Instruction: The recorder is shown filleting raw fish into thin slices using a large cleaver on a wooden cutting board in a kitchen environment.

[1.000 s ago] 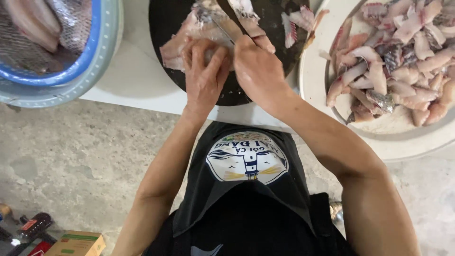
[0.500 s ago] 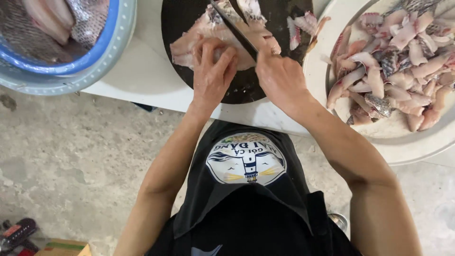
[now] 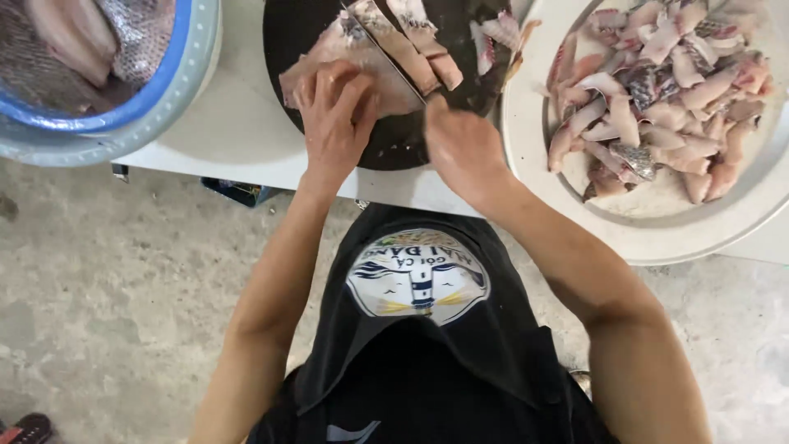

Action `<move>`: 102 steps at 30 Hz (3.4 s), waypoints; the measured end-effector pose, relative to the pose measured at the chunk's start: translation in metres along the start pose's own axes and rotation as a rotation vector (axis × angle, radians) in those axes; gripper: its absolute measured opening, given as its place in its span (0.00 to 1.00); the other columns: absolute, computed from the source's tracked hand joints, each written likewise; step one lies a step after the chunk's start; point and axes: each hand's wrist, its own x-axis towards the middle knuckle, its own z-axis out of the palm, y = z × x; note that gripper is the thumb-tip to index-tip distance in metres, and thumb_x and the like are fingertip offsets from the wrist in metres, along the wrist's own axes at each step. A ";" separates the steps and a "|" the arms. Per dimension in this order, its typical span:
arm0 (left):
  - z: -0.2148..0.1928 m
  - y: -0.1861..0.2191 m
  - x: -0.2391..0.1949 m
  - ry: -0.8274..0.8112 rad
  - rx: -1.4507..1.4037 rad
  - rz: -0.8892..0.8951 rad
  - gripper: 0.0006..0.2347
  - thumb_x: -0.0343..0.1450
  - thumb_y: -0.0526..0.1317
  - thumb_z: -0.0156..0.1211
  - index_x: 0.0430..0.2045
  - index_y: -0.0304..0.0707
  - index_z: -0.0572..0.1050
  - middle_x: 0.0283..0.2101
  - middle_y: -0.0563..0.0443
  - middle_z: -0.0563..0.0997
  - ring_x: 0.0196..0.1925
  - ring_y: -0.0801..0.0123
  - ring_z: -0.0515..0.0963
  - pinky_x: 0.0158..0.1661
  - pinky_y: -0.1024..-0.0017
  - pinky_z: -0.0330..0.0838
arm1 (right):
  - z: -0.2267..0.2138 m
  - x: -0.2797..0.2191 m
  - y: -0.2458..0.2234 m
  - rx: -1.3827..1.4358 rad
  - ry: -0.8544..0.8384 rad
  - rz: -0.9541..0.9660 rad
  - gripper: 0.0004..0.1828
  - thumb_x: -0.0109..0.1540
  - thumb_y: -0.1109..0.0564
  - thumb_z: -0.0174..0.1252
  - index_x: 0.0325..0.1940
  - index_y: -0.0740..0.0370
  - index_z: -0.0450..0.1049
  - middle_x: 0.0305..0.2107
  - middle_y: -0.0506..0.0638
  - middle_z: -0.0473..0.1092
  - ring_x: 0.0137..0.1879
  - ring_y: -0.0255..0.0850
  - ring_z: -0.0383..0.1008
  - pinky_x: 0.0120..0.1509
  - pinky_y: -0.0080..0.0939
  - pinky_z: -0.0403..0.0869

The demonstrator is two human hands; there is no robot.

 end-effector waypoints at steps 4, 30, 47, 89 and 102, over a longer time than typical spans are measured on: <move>0.001 -0.001 -0.004 -0.026 0.013 -0.040 0.14 0.71 0.34 0.69 0.50 0.45 0.74 0.55 0.49 0.72 0.56 0.50 0.68 0.57 0.52 0.60 | -0.011 -0.011 0.008 -0.069 -0.041 0.007 0.04 0.65 0.63 0.52 0.39 0.68 0.65 0.22 0.63 0.74 0.29 0.59 0.79 0.31 0.56 0.77; 0.003 -0.001 0.003 -0.084 0.065 -0.076 0.14 0.70 0.34 0.69 0.49 0.48 0.77 0.57 0.51 0.70 0.60 0.50 0.67 0.58 0.51 0.59 | -0.016 -0.003 -0.012 -0.063 -0.113 -0.052 0.06 0.59 0.63 0.55 0.37 0.66 0.65 0.22 0.61 0.73 0.29 0.54 0.81 0.29 0.49 0.79; 0.009 0.002 0.000 -0.007 0.064 -0.093 0.12 0.73 0.34 0.69 0.48 0.46 0.77 0.55 0.52 0.70 0.58 0.52 0.68 0.57 0.51 0.62 | -0.024 -0.058 0.001 -0.071 -0.096 -0.032 0.12 0.63 0.64 0.51 0.49 0.76 0.68 0.22 0.59 0.74 0.25 0.53 0.78 0.26 0.49 0.75; -0.010 -0.015 -0.017 -0.003 0.047 -0.138 0.15 0.71 0.33 0.72 0.50 0.46 0.75 0.56 0.54 0.72 0.58 0.50 0.67 0.59 0.51 0.63 | -0.026 -0.042 -0.010 -0.033 -0.230 -0.124 0.11 0.61 0.63 0.53 0.46 0.72 0.66 0.29 0.62 0.74 0.31 0.56 0.80 0.30 0.52 0.78; -0.013 -0.017 -0.013 0.021 -0.043 -0.128 0.15 0.69 0.35 0.71 0.48 0.43 0.75 0.54 0.51 0.72 0.57 0.49 0.68 0.58 0.51 0.62 | -0.013 0.025 -0.005 -0.191 0.024 -0.152 0.06 0.68 0.60 0.53 0.42 0.67 0.66 0.20 0.58 0.73 0.26 0.52 0.79 0.27 0.47 0.76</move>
